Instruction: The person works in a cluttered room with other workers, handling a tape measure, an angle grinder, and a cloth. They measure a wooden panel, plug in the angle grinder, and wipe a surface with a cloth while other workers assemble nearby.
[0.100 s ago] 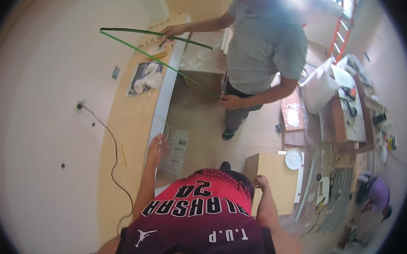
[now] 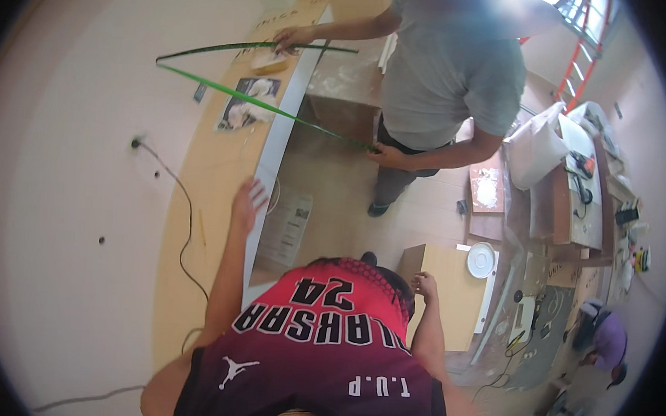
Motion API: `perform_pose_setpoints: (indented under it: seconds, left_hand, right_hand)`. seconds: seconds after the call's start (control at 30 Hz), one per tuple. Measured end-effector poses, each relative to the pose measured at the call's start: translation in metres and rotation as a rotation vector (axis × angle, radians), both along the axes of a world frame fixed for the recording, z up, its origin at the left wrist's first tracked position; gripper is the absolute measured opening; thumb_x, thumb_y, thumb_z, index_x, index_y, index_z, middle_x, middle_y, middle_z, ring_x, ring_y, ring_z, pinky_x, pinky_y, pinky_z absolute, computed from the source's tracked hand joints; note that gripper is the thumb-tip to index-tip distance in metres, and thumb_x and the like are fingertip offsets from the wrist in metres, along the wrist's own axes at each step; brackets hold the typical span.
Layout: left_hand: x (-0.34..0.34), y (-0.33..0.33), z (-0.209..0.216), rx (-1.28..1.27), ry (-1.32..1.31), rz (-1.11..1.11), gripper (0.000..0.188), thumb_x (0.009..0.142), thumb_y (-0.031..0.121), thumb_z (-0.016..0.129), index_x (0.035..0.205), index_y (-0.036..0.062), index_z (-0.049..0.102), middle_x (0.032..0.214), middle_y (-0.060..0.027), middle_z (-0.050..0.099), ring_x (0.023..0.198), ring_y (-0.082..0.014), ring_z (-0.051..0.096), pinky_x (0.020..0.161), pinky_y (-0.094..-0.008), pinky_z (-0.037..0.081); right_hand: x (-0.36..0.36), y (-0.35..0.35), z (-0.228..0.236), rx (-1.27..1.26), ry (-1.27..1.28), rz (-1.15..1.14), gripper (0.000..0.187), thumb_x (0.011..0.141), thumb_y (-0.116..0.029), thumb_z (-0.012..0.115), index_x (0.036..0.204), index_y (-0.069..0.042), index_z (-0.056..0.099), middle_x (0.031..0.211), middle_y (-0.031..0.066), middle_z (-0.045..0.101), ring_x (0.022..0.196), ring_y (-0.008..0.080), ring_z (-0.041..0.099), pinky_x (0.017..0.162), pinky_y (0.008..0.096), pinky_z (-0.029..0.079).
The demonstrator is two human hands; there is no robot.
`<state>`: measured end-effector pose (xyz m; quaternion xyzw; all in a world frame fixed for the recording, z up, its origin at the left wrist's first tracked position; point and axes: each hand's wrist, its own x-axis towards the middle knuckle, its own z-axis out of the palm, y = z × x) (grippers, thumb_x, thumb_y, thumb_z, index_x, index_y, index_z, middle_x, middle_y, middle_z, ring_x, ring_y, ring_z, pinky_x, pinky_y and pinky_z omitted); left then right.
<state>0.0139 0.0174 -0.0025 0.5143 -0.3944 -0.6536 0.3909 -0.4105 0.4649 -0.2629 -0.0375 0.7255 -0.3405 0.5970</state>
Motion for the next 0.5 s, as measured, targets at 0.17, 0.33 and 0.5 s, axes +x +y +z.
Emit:
perform_pose_setpoints:
  seconds: [0.17,0.33,0.5]
  left_hand:
    - [0.002,-0.079,0.087,-0.222,0.332,0.444,0.095,0.099,0.071,0.05,0.165,0.0109,0.017,0.17,-0.0171,0.021,0.153,-0.0426,0.028,0.12,-0.06,0.03]
    - [0.044,-0.097,0.183,-0.568,0.267,0.732,0.087,0.1,0.071,0.046,0.165,0.0162,0.025,0.166,-0.017,0.029,0.148,-0.0402,0.035,0.118,-0.0593,0.033]
    - [0.122,-0.086,0.203,-0.657,-0.093,0.636,0.072,0.104,0.053,0.053,0.162,0.0181,0.03,0.16,-0.016,0.039,0.14,-0.0368,0.047,0.111,-0.055,0.045]
  right_hand:
    - [0.006,0.009,-0.001,-0.062,0.011,-0.077,0.031,0.098,-0.013,0.053,0.127,-0.005,0.063,0.101,0.0103,0.072,0.084,0.0196,0.069,0.069,0.0356,0.058]
    - [0.008,0.047,-0.021,-0.017,0.049,-0.12,0.03,0.097,-0.015,0.056,0.124,-0.006,0.064,0.1,0.0088,0.07,0.082,0.0203,0.068,0.069,0.0362,0.057]
    - [0.042,0.107,-0.03,0.055,0.044,0.019,0.028,0.096,-0.016,0.058,0.12,-0.006,0.07,0.093,0.0065,0.072,0.08,0.0182,0.067,0.065,0.0368,0.055]
